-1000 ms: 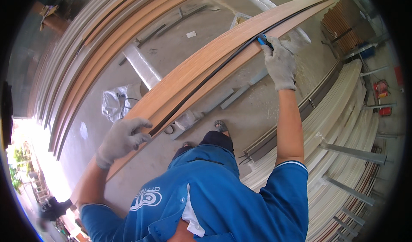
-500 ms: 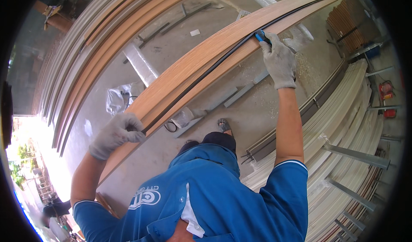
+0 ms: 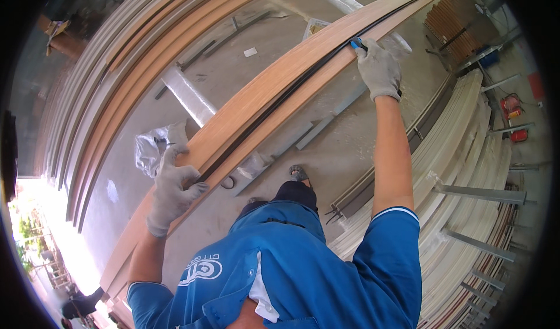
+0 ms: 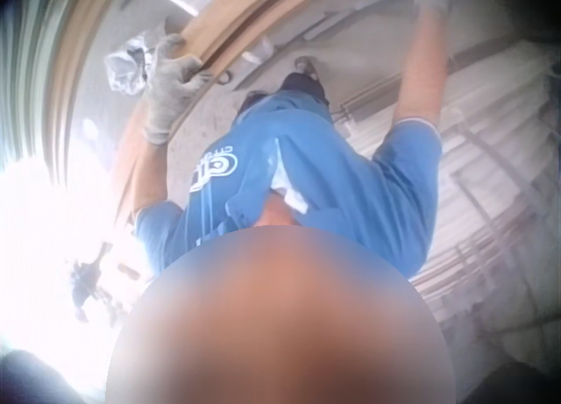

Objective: The person inserts a black rubber seal into a groove on a wooden plank using a blue plastic tool. They repeatedly tap the tool to push the seal along the groove, then flip the plank to work on the opposite side.

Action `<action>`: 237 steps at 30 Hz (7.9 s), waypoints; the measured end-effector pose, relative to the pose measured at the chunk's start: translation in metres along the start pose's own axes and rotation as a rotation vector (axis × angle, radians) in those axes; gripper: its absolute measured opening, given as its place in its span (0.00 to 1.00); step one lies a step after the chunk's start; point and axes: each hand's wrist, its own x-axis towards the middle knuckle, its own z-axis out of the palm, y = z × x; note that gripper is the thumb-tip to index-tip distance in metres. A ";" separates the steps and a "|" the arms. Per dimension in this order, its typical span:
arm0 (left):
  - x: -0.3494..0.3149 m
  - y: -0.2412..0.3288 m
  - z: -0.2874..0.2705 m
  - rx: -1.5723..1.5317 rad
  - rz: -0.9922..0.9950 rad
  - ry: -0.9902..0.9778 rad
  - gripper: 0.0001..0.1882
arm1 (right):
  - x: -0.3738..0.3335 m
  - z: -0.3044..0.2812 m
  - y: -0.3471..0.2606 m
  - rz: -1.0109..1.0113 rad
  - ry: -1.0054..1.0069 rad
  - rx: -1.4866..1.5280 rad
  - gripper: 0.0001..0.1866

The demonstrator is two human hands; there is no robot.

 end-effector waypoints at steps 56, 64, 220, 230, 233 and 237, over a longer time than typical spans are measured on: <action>-0.192 -0.124 -0.228 -0.404 0.029 -0.371 0.15 | -0.268 -0.033 -0.208 -0.186 0.078 0.322 0.16; -0.161 -0.132 -0.150 0.128 0.461 -0.007 0.05 | -0.345 -0.069 -0.286 -0.108 0.266 0.619 0.18; -0.470 -0.349 -0.252 0.189 0.180 0.015 0.11 | -0.591 -0.079 -0.460 -0.314 0.050 0.250 0.27; -0.470 -0.355 -0.248 0.065 0.049 -0.032 0.12 | -0.448 -0.036 -0.393 0.167 0.067 -0.083 0.15; -0.470 -0.353 -0.242 0.099 0.100 0.035 0.11 | -0.453 -0.034 -0.412 0.047 0.055 -0.163 0.13; -0.466 -0.356 -0.241 0.044 0.174 0.054 0.10 | -0.484 -0.036 -0.436 0.022 0.026 -0.216 0.12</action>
